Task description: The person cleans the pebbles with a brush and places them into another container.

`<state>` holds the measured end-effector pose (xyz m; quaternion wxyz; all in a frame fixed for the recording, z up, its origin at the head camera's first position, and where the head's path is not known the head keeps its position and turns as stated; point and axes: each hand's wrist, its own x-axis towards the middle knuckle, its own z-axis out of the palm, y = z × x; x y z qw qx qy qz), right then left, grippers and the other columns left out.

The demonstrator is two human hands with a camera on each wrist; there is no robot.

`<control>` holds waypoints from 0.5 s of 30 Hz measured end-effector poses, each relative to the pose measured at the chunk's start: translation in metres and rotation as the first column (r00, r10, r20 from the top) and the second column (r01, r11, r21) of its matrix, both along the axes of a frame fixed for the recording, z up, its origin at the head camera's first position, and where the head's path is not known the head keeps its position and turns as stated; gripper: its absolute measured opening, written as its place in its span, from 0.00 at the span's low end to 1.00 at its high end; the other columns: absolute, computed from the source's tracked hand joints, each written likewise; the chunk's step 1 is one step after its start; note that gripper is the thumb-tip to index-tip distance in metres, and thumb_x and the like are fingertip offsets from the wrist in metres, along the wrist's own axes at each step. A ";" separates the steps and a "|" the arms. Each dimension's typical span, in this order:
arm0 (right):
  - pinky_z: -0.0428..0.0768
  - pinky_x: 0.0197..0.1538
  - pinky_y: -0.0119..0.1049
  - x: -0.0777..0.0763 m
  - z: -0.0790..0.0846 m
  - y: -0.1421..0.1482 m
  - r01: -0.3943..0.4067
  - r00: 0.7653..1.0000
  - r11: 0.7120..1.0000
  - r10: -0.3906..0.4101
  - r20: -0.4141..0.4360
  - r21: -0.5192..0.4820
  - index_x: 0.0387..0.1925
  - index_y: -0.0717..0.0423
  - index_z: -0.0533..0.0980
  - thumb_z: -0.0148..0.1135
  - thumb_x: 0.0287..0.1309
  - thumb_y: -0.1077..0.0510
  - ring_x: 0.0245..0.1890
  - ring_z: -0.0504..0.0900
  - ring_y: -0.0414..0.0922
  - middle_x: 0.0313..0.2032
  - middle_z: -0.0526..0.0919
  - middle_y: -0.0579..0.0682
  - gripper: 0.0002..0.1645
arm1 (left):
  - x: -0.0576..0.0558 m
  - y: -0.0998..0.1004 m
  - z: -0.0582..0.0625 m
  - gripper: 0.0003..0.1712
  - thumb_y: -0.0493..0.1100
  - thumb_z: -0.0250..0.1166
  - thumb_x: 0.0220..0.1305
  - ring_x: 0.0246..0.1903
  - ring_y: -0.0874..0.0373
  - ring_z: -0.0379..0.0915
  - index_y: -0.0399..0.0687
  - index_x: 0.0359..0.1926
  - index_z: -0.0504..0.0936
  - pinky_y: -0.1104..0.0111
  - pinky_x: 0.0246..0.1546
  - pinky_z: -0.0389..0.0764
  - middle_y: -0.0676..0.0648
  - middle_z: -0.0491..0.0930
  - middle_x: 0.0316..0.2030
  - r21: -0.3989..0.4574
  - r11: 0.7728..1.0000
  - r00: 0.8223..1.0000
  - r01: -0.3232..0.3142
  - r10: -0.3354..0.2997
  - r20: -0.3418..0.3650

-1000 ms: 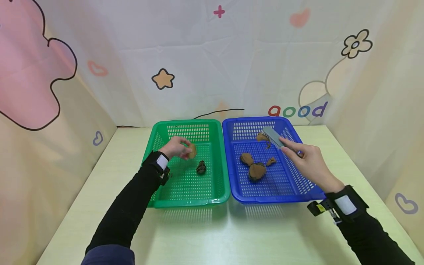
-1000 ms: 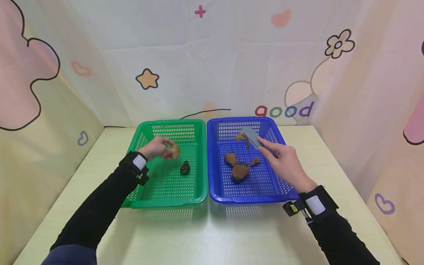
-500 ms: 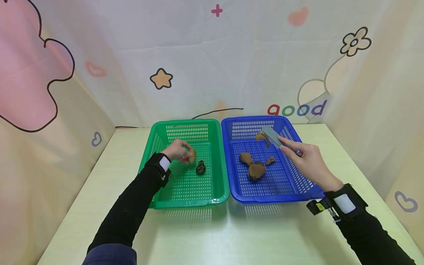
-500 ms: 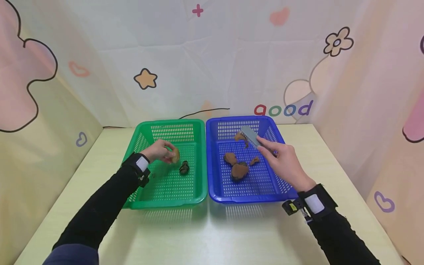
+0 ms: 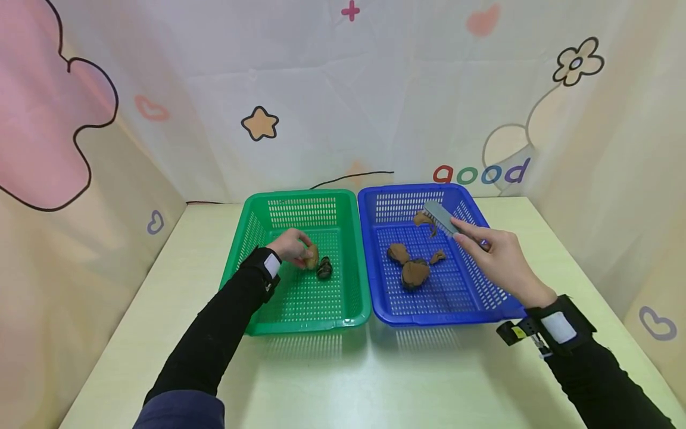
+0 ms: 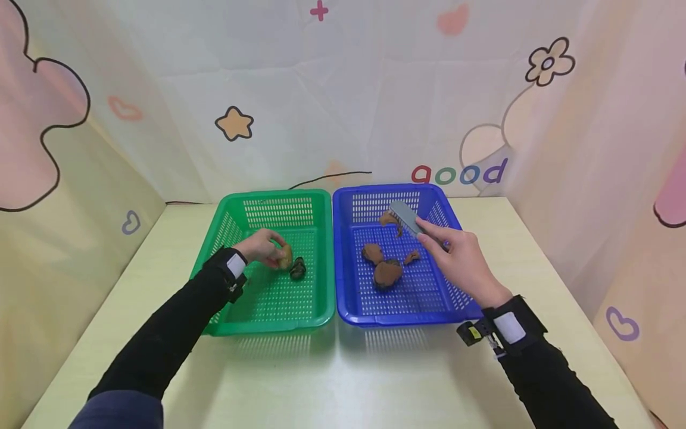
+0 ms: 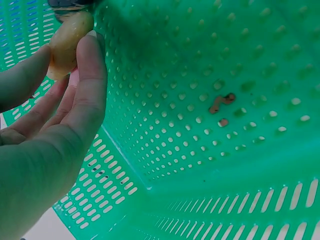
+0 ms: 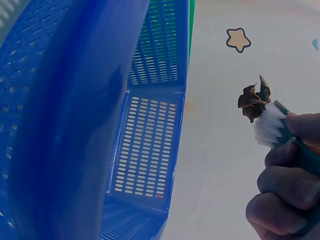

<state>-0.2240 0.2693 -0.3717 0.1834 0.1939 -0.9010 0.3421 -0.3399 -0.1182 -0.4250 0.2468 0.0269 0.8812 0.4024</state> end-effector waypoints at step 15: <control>0.59 0.15 0.28 0.000 -0.002 0.000 0.004 1.000 1.000 -0.004 0.000 -0.005 0.61 0.60 0.73 0.58 0.66 0.61 0.12 0.62 0.37 0.44 0.84 0.66 0.23 | -0.005 0.005 -0.012 0.21 0.30 0.58 0.67 0.40 0.41 0.83 0.31 0.59 0.68 0.58 0.43 0.85 0.29 0.73 0.54 -0.104 0.995 0.999 0.009 -0.004 0.049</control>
